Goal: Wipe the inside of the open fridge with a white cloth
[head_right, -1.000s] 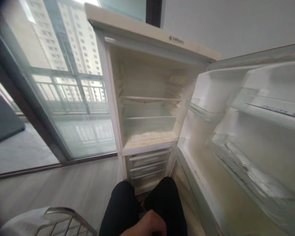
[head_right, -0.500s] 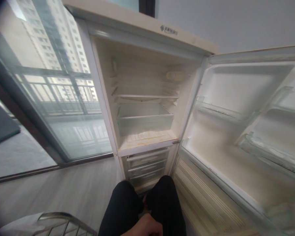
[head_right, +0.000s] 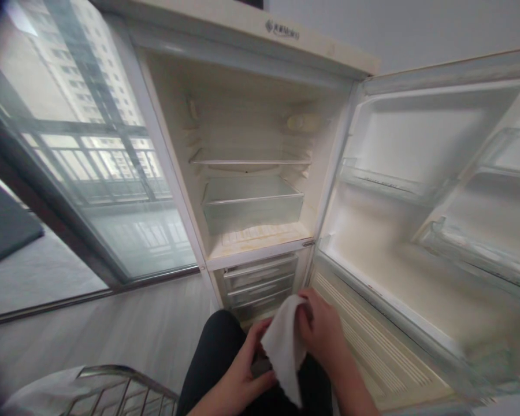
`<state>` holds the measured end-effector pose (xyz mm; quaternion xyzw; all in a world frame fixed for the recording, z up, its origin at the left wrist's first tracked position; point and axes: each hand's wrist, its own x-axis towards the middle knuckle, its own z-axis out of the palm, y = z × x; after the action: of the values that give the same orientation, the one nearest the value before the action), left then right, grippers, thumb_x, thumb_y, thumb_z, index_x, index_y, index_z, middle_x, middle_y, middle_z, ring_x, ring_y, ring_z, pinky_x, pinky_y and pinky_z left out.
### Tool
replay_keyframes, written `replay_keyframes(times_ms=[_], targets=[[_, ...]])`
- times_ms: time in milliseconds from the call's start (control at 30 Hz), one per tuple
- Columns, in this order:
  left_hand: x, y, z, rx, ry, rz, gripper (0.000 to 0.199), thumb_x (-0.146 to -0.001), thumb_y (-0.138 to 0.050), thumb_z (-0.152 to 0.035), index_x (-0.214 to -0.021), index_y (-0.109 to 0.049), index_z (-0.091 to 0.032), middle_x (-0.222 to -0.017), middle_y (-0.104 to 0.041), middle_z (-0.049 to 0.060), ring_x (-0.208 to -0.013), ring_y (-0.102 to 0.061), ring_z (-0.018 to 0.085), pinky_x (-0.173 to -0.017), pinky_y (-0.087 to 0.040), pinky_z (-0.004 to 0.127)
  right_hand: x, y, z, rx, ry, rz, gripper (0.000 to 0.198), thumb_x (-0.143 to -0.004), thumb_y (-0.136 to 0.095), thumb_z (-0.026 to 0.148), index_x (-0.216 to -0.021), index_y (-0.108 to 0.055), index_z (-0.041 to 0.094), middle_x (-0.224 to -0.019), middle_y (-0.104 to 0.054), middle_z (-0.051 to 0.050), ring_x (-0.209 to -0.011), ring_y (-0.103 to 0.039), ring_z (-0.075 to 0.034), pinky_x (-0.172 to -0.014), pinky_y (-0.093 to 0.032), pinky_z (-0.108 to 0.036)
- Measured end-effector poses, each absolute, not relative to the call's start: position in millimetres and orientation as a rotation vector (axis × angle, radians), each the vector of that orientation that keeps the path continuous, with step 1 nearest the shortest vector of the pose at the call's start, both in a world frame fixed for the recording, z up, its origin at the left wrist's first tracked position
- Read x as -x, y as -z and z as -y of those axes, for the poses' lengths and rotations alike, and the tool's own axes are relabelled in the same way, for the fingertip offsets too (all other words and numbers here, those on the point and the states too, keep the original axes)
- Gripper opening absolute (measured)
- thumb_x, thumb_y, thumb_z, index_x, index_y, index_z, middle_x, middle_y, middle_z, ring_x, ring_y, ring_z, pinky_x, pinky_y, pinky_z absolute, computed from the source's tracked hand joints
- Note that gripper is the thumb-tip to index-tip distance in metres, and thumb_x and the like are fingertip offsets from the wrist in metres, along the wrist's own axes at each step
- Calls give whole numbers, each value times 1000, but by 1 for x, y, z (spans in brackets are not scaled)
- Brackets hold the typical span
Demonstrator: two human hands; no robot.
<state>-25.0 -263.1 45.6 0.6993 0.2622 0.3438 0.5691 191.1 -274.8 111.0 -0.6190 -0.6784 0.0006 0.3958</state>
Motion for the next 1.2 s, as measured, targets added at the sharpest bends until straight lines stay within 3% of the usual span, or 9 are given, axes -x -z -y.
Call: replay_keyframes(times_ms=[100,200,400,533,600,700,933,1067,1200], targets=[[25,-43,257,-1440,-900,-613,57,-88,-66,-43,-138,-48,-22,-130,-60,11,-116,-57,25,-103,-44,38,-164,-101,265,1587,-204,1841,13,-95,-47,19,-98,-60,19,-79,-67,0,-71,-65,-15,-66,-45,-27],[27,-34,251,-1277,-952,-734,39,-90,-62,-51,-113,-61,-19,-99,-66,6,-89,-60,18,-82,-48,29,-154,-93,258,1605,-253,1862,11,-95,-47,20,-97,-58,21,-80,-67,0,-73,-65,-17,-68,-43,-28],[28,-18,237,-1124,-1048,-931,47,-82,-67,-64,-84,-56,-19,-66,-50,-5,-59,-43,9,-56,-34,21,-162,-70,274,1554,128,1739,23,-92,-55,22,-115,-58,22,-112,-64,-9,-107,-60,-26,-94,-46,-41],[21,-21,232,-1105,-1030,-906,47,-83,-66,-64,-81,-53,-19,-66,-50,-5,-58,-44,9,-56,-36,21,-135,-51,293,1348,-119,1856,59,-82,-71,26,-135,-45,20,-129,-57,-12,-119,-56,-26,-102,-47,-39],[17,-25,228,-1156,-1019,-884,46,-83,-67,-63,-80,-54,-18,-67,-50,-5,-61,-45,9,-59,-38,22,-124,-46,295,1308,-324,1874,49,-84,-68,22,-129,-48,21,-126,-58,-11,-115,-58,-22,-98,-49,-34],[14,-27,223,-1234,-998,-897,47,-83,-66,-63,-78,-54,-18,-68,-50,-4,-63,-45,10,-60,-37,22,-126,-43,288,1316,-436,1827,8,-96,-49,17,-100,-53,22,-110,-62,-7,-100,-62,-18,-88,-49,-30],[18,-22,222,-1257,-799,-661,44,-84,-70,-56,-103,-54,-20,-88,-60,-1,-77,-55,13,-70,-43,25,-153,-42,279,1410,-532,1653,14,-103,-43,30,-97,-52,21,-80,-61,0,-70,-58,-14,-66,-41,-26],[19,-21,225,-1276,-790,-564,75,-75,-81,-50,-134,-45,-23,-114,-63,6,-100,-59,20,-85,-45,30,-152,-39,283,1352,-651,1423,24,-105,-40,41,-99,-53,21,-82,-61,-2,-74,-59,-15,-69,-45,-25],[17,-16,225,-1447,-736,-672,45,-79,-75,-53,-101,-61,-17,-89,-61,2,-84,-55,17,-77,-42,28,-150,-37,285,1275,-716,1347,27,-104,-42,44,-107,-57,21,-97,-64,-6,-91,-62,-18,-80,-49,-28]])
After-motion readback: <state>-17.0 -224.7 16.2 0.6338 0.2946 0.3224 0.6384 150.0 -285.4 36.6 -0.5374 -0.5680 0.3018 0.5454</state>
